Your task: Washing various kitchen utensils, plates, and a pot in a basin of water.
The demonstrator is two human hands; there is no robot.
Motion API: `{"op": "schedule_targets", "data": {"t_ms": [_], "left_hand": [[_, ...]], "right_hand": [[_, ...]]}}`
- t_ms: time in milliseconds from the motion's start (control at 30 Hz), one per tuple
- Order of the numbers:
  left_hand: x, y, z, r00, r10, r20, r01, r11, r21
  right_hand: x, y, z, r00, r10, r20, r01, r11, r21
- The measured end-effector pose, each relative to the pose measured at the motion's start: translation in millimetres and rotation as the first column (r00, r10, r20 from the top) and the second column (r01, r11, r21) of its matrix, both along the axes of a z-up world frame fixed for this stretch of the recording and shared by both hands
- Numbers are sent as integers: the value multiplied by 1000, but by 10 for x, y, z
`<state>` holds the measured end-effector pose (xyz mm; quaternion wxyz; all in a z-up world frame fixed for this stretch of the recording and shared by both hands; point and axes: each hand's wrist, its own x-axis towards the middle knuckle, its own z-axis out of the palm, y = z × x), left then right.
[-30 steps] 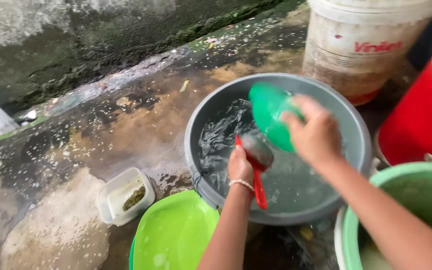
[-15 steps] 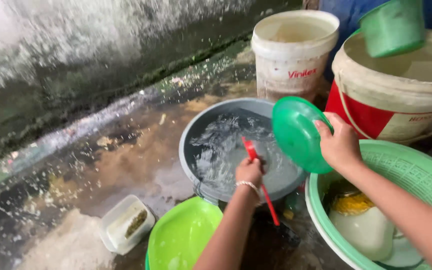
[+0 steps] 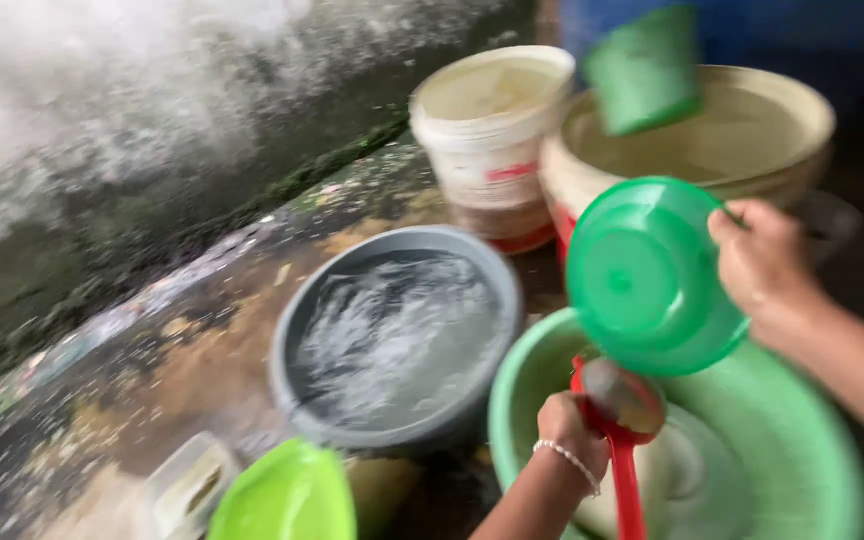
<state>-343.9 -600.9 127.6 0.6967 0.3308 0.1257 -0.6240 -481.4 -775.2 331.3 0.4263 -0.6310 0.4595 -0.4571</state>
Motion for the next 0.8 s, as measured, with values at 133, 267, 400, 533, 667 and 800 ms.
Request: {"op": "schedule_targets", "data": {"t_ms": [133, 267, 400, 533, 667, 800], "left_hand": [[-795, -458, -299, 984, 101, -150, -97, 995, 32], [-1070, -207, 586, 999, 32, -44, -34, 998, -51], [-812, -6, 864, 994, -24, -105, 18, 998, -59], [-700, 140, 686, 979, -52, -196, 40, 997, -63], [-450, 233, 124, 972, -47, -231, 46, 999, -9], [-68, 203, -593, 951, -202, 233, 99, 915, 390]], "right_hand": [[-599, -308, -1012, 977, -101, 190, 69, 983, 171], [-724, 179, -1149, 923, -290, 255, 13, 684, 730], [-863, 373, -1535, 962, -203, 182, -62, 485, 872], [-1009, 488, -1966, 968, -202, 147, -48, 428, 902], [-959, 543, -2101, 977, -207, 59, 41, 446, 894], [-1015, 173, -3103, 974, -19, -225, 175, 691, 701]]}}
